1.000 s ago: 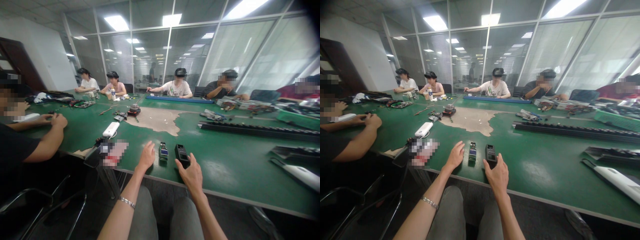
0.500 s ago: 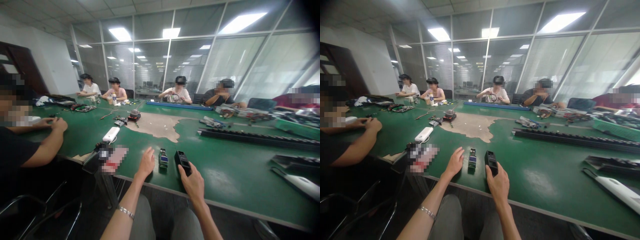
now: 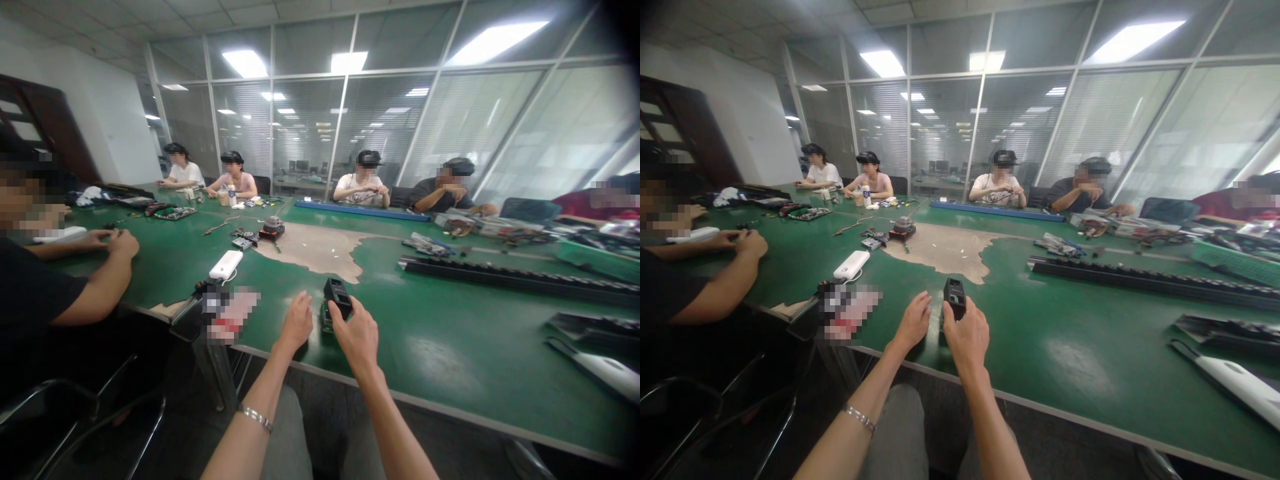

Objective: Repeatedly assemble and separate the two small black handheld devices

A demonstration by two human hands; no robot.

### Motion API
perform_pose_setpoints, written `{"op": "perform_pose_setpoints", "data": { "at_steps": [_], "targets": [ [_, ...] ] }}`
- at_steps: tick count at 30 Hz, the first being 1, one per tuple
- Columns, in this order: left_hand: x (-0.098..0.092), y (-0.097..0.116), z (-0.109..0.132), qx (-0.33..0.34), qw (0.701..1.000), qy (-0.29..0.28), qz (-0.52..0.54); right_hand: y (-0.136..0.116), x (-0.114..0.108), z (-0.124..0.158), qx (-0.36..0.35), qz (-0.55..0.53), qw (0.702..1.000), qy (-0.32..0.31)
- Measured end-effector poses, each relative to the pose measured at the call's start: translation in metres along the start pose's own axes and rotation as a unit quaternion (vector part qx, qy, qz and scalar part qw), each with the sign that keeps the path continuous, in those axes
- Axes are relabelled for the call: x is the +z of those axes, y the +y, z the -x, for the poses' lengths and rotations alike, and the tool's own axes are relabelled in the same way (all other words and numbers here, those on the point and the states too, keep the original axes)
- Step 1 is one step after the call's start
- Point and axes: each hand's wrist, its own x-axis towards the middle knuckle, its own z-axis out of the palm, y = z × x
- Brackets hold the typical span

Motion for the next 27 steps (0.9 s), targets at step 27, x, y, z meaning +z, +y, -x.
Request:
{"op": "perform_pose_setpoints", "data": {
  "at_steps": [27],
  "targets": [
    [-0.006, 0.007, -0.002, -0.013, 1.000, -0.022, -0.012, 0.018, 0.034, 0.035, -0.005, 0.043, 0.999, -0.022]
  ]
}}
